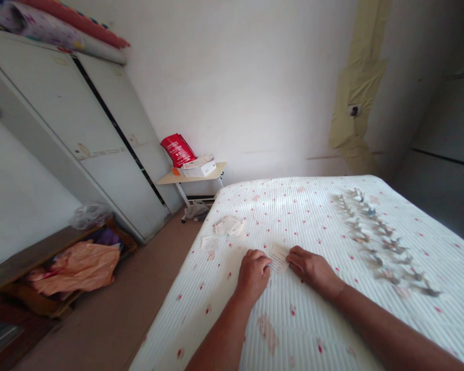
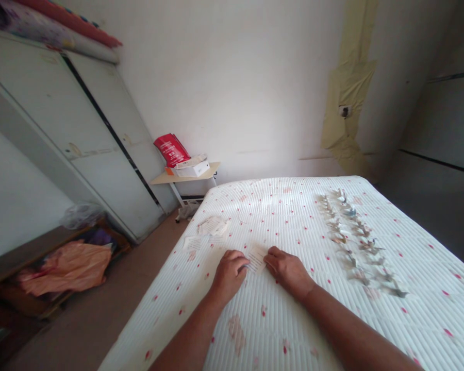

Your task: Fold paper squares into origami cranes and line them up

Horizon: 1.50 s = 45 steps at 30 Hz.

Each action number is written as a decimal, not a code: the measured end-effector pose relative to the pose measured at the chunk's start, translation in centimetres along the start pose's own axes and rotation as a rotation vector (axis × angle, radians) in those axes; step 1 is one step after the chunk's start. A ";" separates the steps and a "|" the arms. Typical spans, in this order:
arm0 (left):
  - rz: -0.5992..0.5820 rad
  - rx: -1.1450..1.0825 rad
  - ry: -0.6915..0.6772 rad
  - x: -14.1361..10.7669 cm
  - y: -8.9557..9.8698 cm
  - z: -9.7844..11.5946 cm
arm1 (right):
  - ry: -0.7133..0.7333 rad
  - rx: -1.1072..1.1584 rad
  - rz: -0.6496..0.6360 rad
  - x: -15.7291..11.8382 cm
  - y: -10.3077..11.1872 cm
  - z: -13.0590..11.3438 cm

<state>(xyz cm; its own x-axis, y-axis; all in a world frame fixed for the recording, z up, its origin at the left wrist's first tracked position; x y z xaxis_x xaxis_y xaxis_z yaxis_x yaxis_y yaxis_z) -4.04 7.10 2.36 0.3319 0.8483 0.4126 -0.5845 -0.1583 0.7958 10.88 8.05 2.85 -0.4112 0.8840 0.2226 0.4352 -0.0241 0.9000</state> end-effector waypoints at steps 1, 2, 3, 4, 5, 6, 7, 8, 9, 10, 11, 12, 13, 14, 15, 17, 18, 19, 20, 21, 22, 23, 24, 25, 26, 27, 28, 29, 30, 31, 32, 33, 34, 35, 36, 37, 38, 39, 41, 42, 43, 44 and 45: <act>0.002 -0.013 0.000 0.0 0.0 -0.1 | 0.020 -0.019 -0.012 0.0 0.0 -0.2; 0.005 -0.028 0.001 0.0 0.0 -0.2 | 0.044 -0.036 -0.026 0.0 0.0 -0.3; 0.007 -0.042 0.003 0.0 0.0 -0.3 | 0.061 -0.044 -0.038 0.0 0.0 -0.5; 0.009 -0.053 0.007 0.0 0.0 -0.4 | 0.059 -0.036 -0.038 0.0 0.0 -0.4; 0.011 -0.059 0.014 0.0 0.0 -0.5 | 0.052 -0.022 -0.037 0.1 0.1 -0.4; 0.015 -0.060 0.023 0.0 0.0 -0.5 | 0.038 -0.007 -0.036 0.2 0.1 -0.3; 0.018 -0.058 0.030 0.0 0.0 -0.5 | 0.019 0.006 -0.036 0.3 0.1 -0.1; 0.020 -0.053 0.038 0.1 0.1 -0.5 | -0.006 0.014 -0.039 0.4 0.1 0.1; 0.022 -0.048 0.045 0.1 0.1 -0.5 | -0.035 0.016 -0.043 0.6 0.0 0.2; 0.026 -0.042 0.052 0.2 0.2 -0.5 | -0.063 0.013 -0.046 0.7 -0.1 0.4; 0.031 -0.037 0.060 0.3 0.2 -0.5 | -0.090 0.005 -0.048 0.9 -0.1 0.5; 0.034 -0.031 0.068 0.3 0.2 -0.5 | -0.116 -0.008 -0.047 1.0 -0.2 0.6; 0.039 -0.021 0.078 0.4 0.2 -0.6 | -0.137 -0.025 -0.047 1.1 -0.3 0.7; 0.045 -0.007 0.089 0.4 0.2 -0.7 | -0.157 -0.045 -0.046 1.3 -0.3 0.8; 0.050 0.012 0.098 0.5 0.1 -0.8 | -0.176 -0.069 -0.046 1.4 -0.4 0.8; 0.060 0.059 0.112 0.6 0.1 -0.9 | -0.213 -0.121 -0.052 1.7 -0.5 0.9; 0.061 0.085 0.116 0.6 0.1 -0.9 | -0.229 -0.149 -0.055 1.8 -0.6 0.9; 0.060 0.113 0.120 0.7 0.1 -0.9 | -0.245 -0.176 -0.058 1.9 -0.7 1.0; 0.055 0.142 0.125 0.8 0.1 -0.9 | -0.260 -0.201 -0.059 2.0 -0.8 1.1; 0.047 0.173 0.134 0.8 0.0 -0.9 | -0.271 -0.223 -0.061 2.1 -0.9 1.1; 0.040 0.205 0.146 0.9 0.0 -0.8 | -0.283 -0.243 -0.064 2.2 -0.9 1.1; 0.031 0.235 0.160 1.0 0.0 -0.8 | -0.296 -0.260 -0.067 2.3 -1.0 1.2; 0.024 0.264 0.175 1.0 0.0 -0.7 | -0.307 -0.276 -0.072 2.4 -1.0 1.2; 0.018 0.289 0.187 1.1 0.0 -0.6 | -0.316 -0.290 -0.076 2.5 -1.0 1.1; 0.012 0.312 0.198 1.1 0.0 -0.6 | -0.324 -0.303 -0.080 2.5 -1.0 1.1; 0.005 0.333 0.208 1.1 -0.1 -0.5 | -0.332 -0.315 -0.085 2.5 -1.0 1.0; -0.002 0.353 0.215 1.1 -0.1 -0.4 | -0.339 -0.324 -0.088 2.5 -1.0 0.9; -0.008 0.372 0.222 1.2 -0.1 -0.4 | -0.343 -0.330 -0.091 2.6 -1.0 0.8; -0.013 0.389 0.228 1.2 -0.1 -0.3 | -0.348 -0.333 -0.092 2.6 -1.0 0.8; -0.017 0.404 0.234 1.1 -0.1 -0.2 | -0.351 -0.333 -0.094 2.6 -1.0 0.7; -0.019 0.417 0.239 1.1 -0.1 -0.2 | -0.354 -0.332 -0.094 2.6 -1.0 0.7; -0.021 0.426 0.242 1.1 -0.1 -0.1 | -0.354 -0.331 -0.096 2.6 -1.1 0.8; -0.026 0.431 0.246 1.1 -0.1 -0.1 | -0.356 -0.330 -0.099 2.6 -1.1 0.8; -0.032 0.433 0.249 1.1 -0.1 -0.1 | -0.357 -0.332 -0.102 2.6 -1.2 0.8; -0.039 0.430 0.252 1.1 -0.1 -0.1 | -0.358 -0.334 -0.102 2.6 -1.2 0.9; -0.044 0.424 0.254 1.1 -0.1 -0.1 | -0.358 -0.337 -0.104 2.6 -1.3 0.9; -0.047 0.415 0.256 1.1 -0.2 -0.1 | -0.358 -0.339 -0.105 2.6 -1.3 1.0; -0.047 0.405 0.259 1.1 -0.2 -0.1 | -0.359 -0.341 -0.105 2.6 -1.4 1.0; -0.046 0.391 0.266 1.2 -0.2 -0.1 | -0.358 -0.346 -0.101 2.6 -1.4 1.0; -0.047 0.389 0.271 1.2 -0.1 0.0 | -0.356 -0.349 -0.099 2.6 -1.4 1.0; -0.047 0.392 0.276 1.2 -0.1 0.0 | -0.354 -0.353 -0.095 2.6 -1.4 0.9; -0.048 0.398 0.282 1.2 -0.1 0.0 | -0.351 -0.357 -0.092 2.6 -1.4 0.9; -0.047 0.406 0.287 1.2 -0.1 0.0 | -0.351 -0.361 -0.092 2.6 -1.5 0.9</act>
Point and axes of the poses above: each hand's wrist, its own x-axis towards the middle knuckle, its own y-axis out of the back of the hand, z = x × y, the point moved 7 cm from there along x, towards the middle knuckle, and after that the axes turned 6 degrees about -y, right-handed, at the moved point
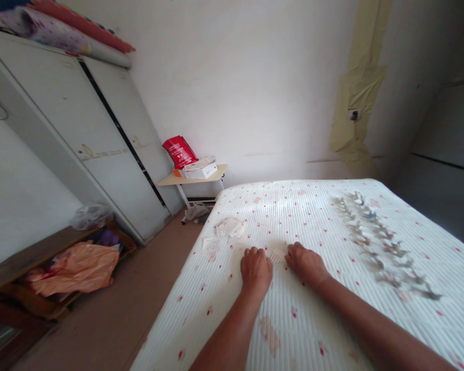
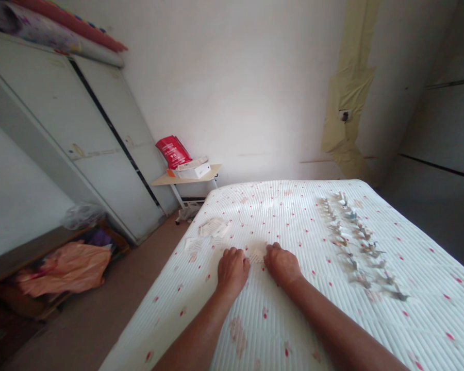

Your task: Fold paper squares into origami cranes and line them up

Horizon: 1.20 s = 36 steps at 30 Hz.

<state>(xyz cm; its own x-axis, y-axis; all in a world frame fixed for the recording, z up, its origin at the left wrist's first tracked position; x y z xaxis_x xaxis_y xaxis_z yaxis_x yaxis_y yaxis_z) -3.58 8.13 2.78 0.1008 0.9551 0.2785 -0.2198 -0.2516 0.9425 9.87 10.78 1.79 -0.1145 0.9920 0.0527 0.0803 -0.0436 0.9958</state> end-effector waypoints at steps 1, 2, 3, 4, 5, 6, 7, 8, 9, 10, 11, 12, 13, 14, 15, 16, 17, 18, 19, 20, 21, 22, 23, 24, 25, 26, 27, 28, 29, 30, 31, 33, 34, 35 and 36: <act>0.000 0.006 0.002 0.0 0.0 0.0 | -0.003 -0.002 -0.002 0.0 0.0 0.0; 0.002 0.009 0.002 0.0 0.0 0.0 | -0.008 -0.003 -0.005 0.0 0.0 0.0; 0.003 0.009 0.000 0.0 0.0 0.1 | -0.012 -0.002 -0.006 -0.1 0.0 0.0; 0.005 0.008 -0.001 0.0 0.0 0.1 | -0.015 0.001 -0.006 -0.1 0.0 0.0; 0.004 0.006 -0.003 -0.1 0.0 0.1 | -0.018 0.004 -0.005 -0.1 0.1 0.0; 0.002 0.006 -0.002 -0.1 -0.1 0.0 | -0.021 0.008 -0.004 -0.1 0.1 0.0; -0.004 0.006 0.001 -0.1 -0.1 0.0 | -0.024 0.011 -0.007 -0.2 0.2 0.0; -0.012 0.007 0.006 -0.1 -0.2 0.0 | -0.029 0.014 -0.013 -0.2 0.2 0.0; -0.022 0.010 0.011 -0.1 -0.2 -0.1 | -0.035 0.017 -0.021 -0.2 0.3 0.0; -0.032 0.015 0.020 -0.1 -0.2 -0.1 | -0.041 0.022 -0.030 -0.2 0.3 0.0; -0.041 0.022 0.029 -0.1 -0.3 -0.2 | -0.045 0.031 -0.038 -0.2 0.3 0.1; -0.046 0.031 0.037 -0.1 -0.3 -0.2 | -0.049 0.043 -0.045 -0.2 0.4 0.2; -0.048 0.040 0.041 -0.1 -0.3 -0.3 | -0.050 0.060 -0.051 -0.2 0.4 0.2; -0.048 0.048 0.042 -0.1 -0.3 -0.3 | -0.050 0.081 -0.055 -0.1 0.5 0.3; -0.047 0.053 0.040 -0.1 -0.4 -0.3 | -0.049 0.104 -0.060 -0.1 0.6 0.4; -0.047 0.056 0.035 -0.1 -0.4 -0.3 | -0.048 0.128 -0.063 -0.1 0.6 0.5; -0.049 0.059 0.032 -0.1 -0.5 -0.3 | -0.049 0.152 -0.067 0.0 0.6 0.6; -0.053 0.062 0.032 -0.1 -0.5 -0.3 | -0.052 0.178 -0.070 0.1 0.6 0.8; -0.055 0.065 0.033 -0.1 -0.5 -0.3 | -0.056 0.204 -0.075 0.2 0.6 1.0; -0.053 0.068 0.035 -0.1 -0.5 -0.3 | -0.060 0.230 -0.080 0.4 0.5 1.2; -0.050 0.070 0.034 -0.1 -0.5 -0.2 | -0.064 0.255 -0.085 0.5 0.4 1.4; -0.046 0.070 0.033 -0.1 -0.4 -0.2 | -0.064 0.278 -0.088 0.6 0.4 1.5; -0.042 0.069 0.031 -0.1 -0.3 -0.1 | -0.065 0.300 -0.089 0.7 0.3 1.7; -0.042 0.066 0.029 -0.1 -0.2 -0.1 | -0.065 0.319 -0.087 0.8 0.3 1.8; -0.046 0.063 0.030 -0.1 -0.2 0.0 | -0.065 0.337 -0.084 0.9 0.2 1.9; -0.051 0.061 0.031 -0.1 -0.1 0.0 | -0.065 0.352 -0.080 1.0 0.2 2.0; -0.054 0.060 0.033 -0.1 -0.1 0.0 | -0.063 0.366 -0.075 1.0 0.2 2.1; -0.057 0.060 0.032 -0.1 -0.1 0.0 | -0.058 0.379 -0.066 1.1 0.2 2.2; -0.056 0.060 0.030 -0.1 -0.1 0.0 | -0.049 0.391 -0.058 1.1 0.1 2.2; -0.052 0.061 0.028 -0.1 -0.1 0.0 | -0.039 0.404 -0.049 1.1 0.1 2.2; -0.046 0.064 0.026 -0.1 -0.2 0.0 | -0.030 0.418 -0.042 1.2 0.1 2.2; -0.035 0.066 0.020 -0.1 -0.2 0.0 | -0.022 0.453 -0.035 1.3 0.0 2.4; -0.032 0.066 0.018 -0.1 -0.2 0.0 | -0.027 0.477 -0.034 1.3 0.0 2.5; -0.028 0.066 0.017 -0.1 -0.2 0.0 | -0.037 0.509 -0.027 1.4 0.0 2.7; -0.026 0.065 0.016 -0.2 -0.2 0.0 | -0.049 0.549 -0.010 1.4 0.0 2.9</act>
Point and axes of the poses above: each hand's wrist, its own x-axis towards the middle knuckle, its own y-axis out of the back of the hand, z = x × y, the point moved 7 cm from there along x, towards the middle knuckle, and after that the axes turned 6 degrees about -y, right-handed, at the moved point
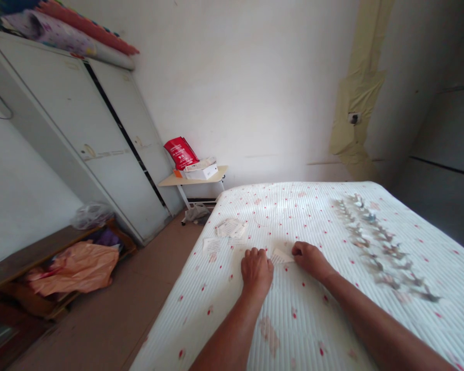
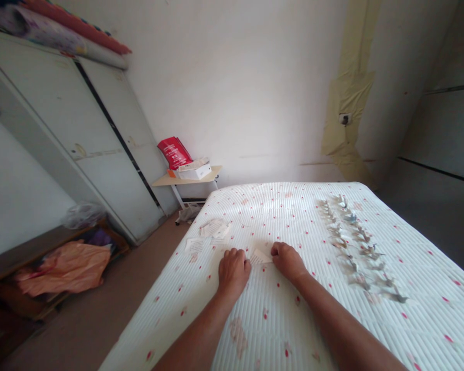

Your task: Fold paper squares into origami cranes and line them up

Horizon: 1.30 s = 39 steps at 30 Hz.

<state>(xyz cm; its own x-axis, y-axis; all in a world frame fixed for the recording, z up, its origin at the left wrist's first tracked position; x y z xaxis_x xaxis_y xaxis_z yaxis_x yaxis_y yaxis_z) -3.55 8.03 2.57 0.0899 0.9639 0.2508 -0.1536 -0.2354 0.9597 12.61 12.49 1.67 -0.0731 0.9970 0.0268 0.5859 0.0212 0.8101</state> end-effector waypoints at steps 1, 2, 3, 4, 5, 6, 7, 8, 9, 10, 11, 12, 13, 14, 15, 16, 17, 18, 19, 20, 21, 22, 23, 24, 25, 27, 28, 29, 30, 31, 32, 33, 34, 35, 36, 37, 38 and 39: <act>0.000 0.000 0.000 0.0 0.0 0.0 | -0.004 0.047 0.026 0.0 0.2 0.1; -0.001 0.000 0.004 0.0 0.1 0.0 | -0.003 0.095 0.063 0.0 0.5 0.1; -0.001 0.002 0.008 0.0 0.1 0.0 | 0.009 0.139 0.101 -0.1 0.7 0.0; -0.001 0.003 0.011 0.0 0.2 0.0 | 0.035 0.173 0.137 -0.2 0.8 -0.2; -0.001 0.004 0.012 0.0 0.2 0.1 | 0.070 0.192 0.169 -0.3 0.9 -0.6; 0.001 0.004 0.010 0.0 0.2 0.1 | 0.114 0.200 0.182 -0.4 0.7 -1.1; 0.004 0.003 0.008 0.0 0.2 0.1 | 0.165 0.188 0.192 -0.5 0.4 -1.8; 0.008 0.002 0.005 0.0 0.1 0.1 | 0.188 0.156 0.199 -0.7 0.1 -2.3; 0.011 0.000 0.002 -0.1 0.1 0.0 | 0.175 0.111 0.195 -0.7 -0.4 -2.7; 0.013 0.000 0.002 -0.1 0.0 0.0 | 0.133 0.062 0.188 -0.8 -0.8 -2.8; 0.014 0.000 0.003 -0.1 -0.1 0.0 | 0.086 0.014 0.174 -0.8 -1.2 -3.0; 0.014 0.000 0.004 -0.1 -0.2 0.0 | 0.054 -0.027 0.157 -0.9 -1.6 -3.2; 0.014 0.001 0.004 -0.1 -0.2 -0.1 | 0.048 -0.060 0.133 -1.0 -1.9 -3.5; 0.014 0.002 0.004 -0.1 -0.2 -0.1 | 0.042 -0.086 0.116 -1.1 -2.1 -3.7; 0.014 0.002 0.002 -0.1 -0.2 -0.1 | 0.036 -0.106 0.105 -1.2 -2.2 -3.9; 0.014 0.001 0.000 -0.1 -0.2 0.0 | 0.030 -0.121 0.098 -1.2 -2.3 -4.0; 0.012 -0.001 0.000 -0.1 -0.2 0.0 | 0.022 -0.131 0.096 -1.3 -2.3 -4.0; 0.009 -0.003 0.003 -0.1 -0.2 0.0 | 0.013 -0.137 0.096 -1.3 -2.3 -4.0; 0.004 -0.005 0.008 -0.1 -0.1 0.0 | 0.006 -0.140 0.097 -1.3 -2.3 -4.0; -0.001 -0.006 0.014 -0.1 -0.1 -0.1 | 0.001 -0.140 0.096 -1.3 -2.2 -4.0; -0.005 -0.006 0.019 -0.1 -0.1 -0.1 | -0.003 -0.137 0.095 -1.2 -2.2 -4.0; -0.007 -0.006 0.021 -0.1 -0.1 -0.1 | -0.008 -0.133 0.093 -1.2 -2.2 -4.0; -0.008 -0.005 0.019 -0.1 0.0 -0.1 | -0.016 -0.127 0.093 -1.2 -2.2 -3.9; -0.009 -0.006 0.016 -0.1 0.0 0.0 | -0.022 -0.120 0.093 -1.1 -2.2 -3.8; -0.011 -0.006 0.015 -0.1 0.1 0.0 | -0.028 -0.112 0.094 -1.1 -2.2 -3.7; -0.021 -0.007 0.022 -0.1 0.1 0.0 | -0.032 -0.095 0.099 -0.8 -2.1 -3.3; -0.028 -0.007 0.032 -0.1 0.1 0.0 | -0.028 -0.086 0.103 -0.7 -2.2 -3.1; -0.034 -0.007 0.039 -0.1 0.1 0.0 | -0.023 -0.076 0.109 -0.5 -2.2 -2.8; -0.039 -0.008 0.043 -0.1 0.2 0.0 | -0.021 -0.068 0.116 -0.4 -2.2 -2.5; -0.043 -0.008 0.046 -0.1 0.2 0.0 | -0.017 -0.060 0.123 -0.2 -2.1 -2.2; -0.045 -0.007 0.047 -0.1 0.2 0.0 | -0.007 -0.050 0.130 0.0 -2.1 -1.9; -0.046 -0.007 0.046 -0.1 0.1 0.0 | 0.005 -0.039 0.140 0.2 -2.1 -1.6; -0.045 -0.006 0.042 -0.1 0.1 0.0 | 0.020 -0.030 0.145 0.4 -2.0 -1.3; -0.040 -0.007 0.038 0.0 0.1 0.0 | 0.034 -0.027 0.150 0.5 -2.0 -1.1; -0.035 -0.009 0.034 0.0 0.0 -0.1 | 0.047 -0.026 0.152 0.7 -1.9 -0.9; -0.028 -0.011 0.027 0.0 0.0 -0.1 | 0.056 -0.026 0.153 0.8 -1.9 -0.7; -0.020 -0.013 0.021 0.0 0.0 -0.1 | 0.063 -0.025 0.153 1.0 -1.8 -0.5; -0.012 -0.012 0.017 0.0 -0.1 -0.1 | 0.071 -0.024 0.150 1.1 -1.8 -0.4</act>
Point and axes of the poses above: each hand's wrist, its own x-axis towards the middle knuckle, its own y-axis out of the back of the hand, z = x × y, the point moved 7 cm from there along x, towards the middle knuckle, and after that the axes turned 6 degrees about -y, right-handed, at the moved point
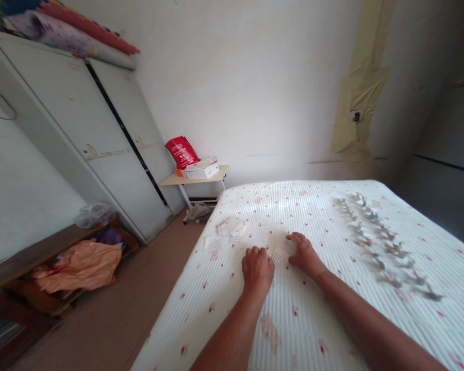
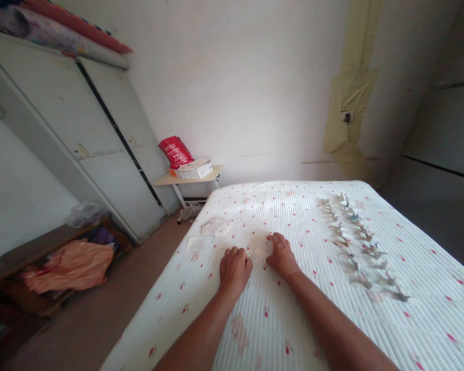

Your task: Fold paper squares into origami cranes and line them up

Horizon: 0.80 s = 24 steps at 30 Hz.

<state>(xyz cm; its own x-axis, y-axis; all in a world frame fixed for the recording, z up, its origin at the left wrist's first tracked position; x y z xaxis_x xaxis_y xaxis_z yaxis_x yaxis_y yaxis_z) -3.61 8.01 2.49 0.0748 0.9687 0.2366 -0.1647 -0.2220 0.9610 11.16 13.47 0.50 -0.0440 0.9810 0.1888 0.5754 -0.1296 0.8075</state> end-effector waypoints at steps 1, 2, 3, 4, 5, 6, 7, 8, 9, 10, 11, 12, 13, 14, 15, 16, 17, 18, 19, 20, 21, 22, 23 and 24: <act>0.005 0.002 0.000 0.0 0.0 0.0 | 0.008 0.004 -0.005 0.1 0.0 0.1; 0.008 0.005 -0.001 0.0 0.0 0.0 | 0.014 0.007 -0.009 0.1 0.1 0.2; 0.009 0.008 -0.001 0.0 0.0 0.0 | 0.019 0.011 -0.011 0.2 0.1 0.3; 0.004 0.010 0.001 0.0 0.0 0.0 | 0.020 0.016 -0.010 0.2 0.2 0.4; -0.002 0.012 0.004 0.0 0.0 0.0 | 0.019 0.023 -0.006 0.3 0.3 0.5; -0.007 0.012 0.006 0.0 0.0 0.0 | 0.017 0.032 -0.002 0.3 0.4 0.6; -0.011 0.012 0.008 0.0 0.1 0.0 | 0.018 0.042 -0.001 0.3 0.5 0.6; -0.013 0.010 0.008 0.0 0.1 0.0 | 0.021 0.053 -0.005 0.4 0.6 0.7; -0.015 0.008 0.007 0.0 0.2 0.0 | 0.024 0.064 -0.012 0.4 0.8 0.7; -0.015 0.006 0.005 0.0 0.2 0.0 | 0.025 0.075 -0.021 0.5 0.9 0.8; -0.016 0.006 0.002 0.0 0.2 0.0 | 0.021 0.086 -0.028 0.5 1.1 0.8; -0.019 0.006 0.001 0.0 0.2 0.0 | 0.013 0.101 -0.033 0.5 1.3 0.9; -0.021 0.008 0.000 0.0 0.2 0.0 | 0.004 0.123 -0.031 0.5 1.5 0.9; -0.019 0.009 0.001 0.0 0.2 0.0 | 0.000 0.152 -0.021 0.4 1.8 0.8; -0.015 0.010 0.003 0.0 0.2 0.0 | 0.004 0.184 -0.006 0.2 2.1 0.6; -0.010 0.011 0.003 0.0 0.2 0.0 | 0.017 0.217 0.013 0.0 2.4 0.3; -0.004 0.012 0.003 0.0 0.2 0.0 | 0.045 0.246 0.031 -0.3 2.6 -0.2; 0.002 0.013 0.001 0.0 0.2 0.0 | 0.073 0.262 0.035 -0.6 2.7 -0.8; 0.005 0.014 -0.001 0.0 0.2 0.0 | 0.101 0.264 0.029 -0.9 2.6 -1.4; 0.006 0.015 -0.002 0.0 0.2 0.0 | 0.122 0.255 0.013 -1.2 2.4 -2.0; 0.005 0.015 -0.003 0.0 0.2 0.0 | 0.141 0.232 -0.019 -1.4 2.0 -2.5; 0.002 0.014 -0.002 0.0 0.2 0.0 | 0.148 0.193 -0.056 -1.7 1.6 -2.9; -0.003 0.014 -0.001 0.0 0.2 0.0 | 0.140 0.148 -0.086 -1.8 1.1 -3.1; -0.010 0.012 0.000 0.0 0.3 0.0 | 0.116 0.110 -0.097 -1.8 0.8 -3.1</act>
<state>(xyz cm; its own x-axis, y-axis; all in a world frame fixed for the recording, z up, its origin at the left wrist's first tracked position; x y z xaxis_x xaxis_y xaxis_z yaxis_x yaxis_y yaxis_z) -3.62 7.99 2.75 0.0764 0.9709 0.2271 -0.1516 -0.2138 0.9650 9.18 11.14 2.49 -0.1943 0.9640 0.1814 0.6494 -0.0122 0.7604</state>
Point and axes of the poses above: each hand's wrist, its own x-axis towards the middle knuckle, its own y-axis out of the back of the hand, z = x × y, the point moved 7 cm from there along x, towards the middle knuckle, and after that the axes turned 6 degrees about -y, right-handed, at the moved point
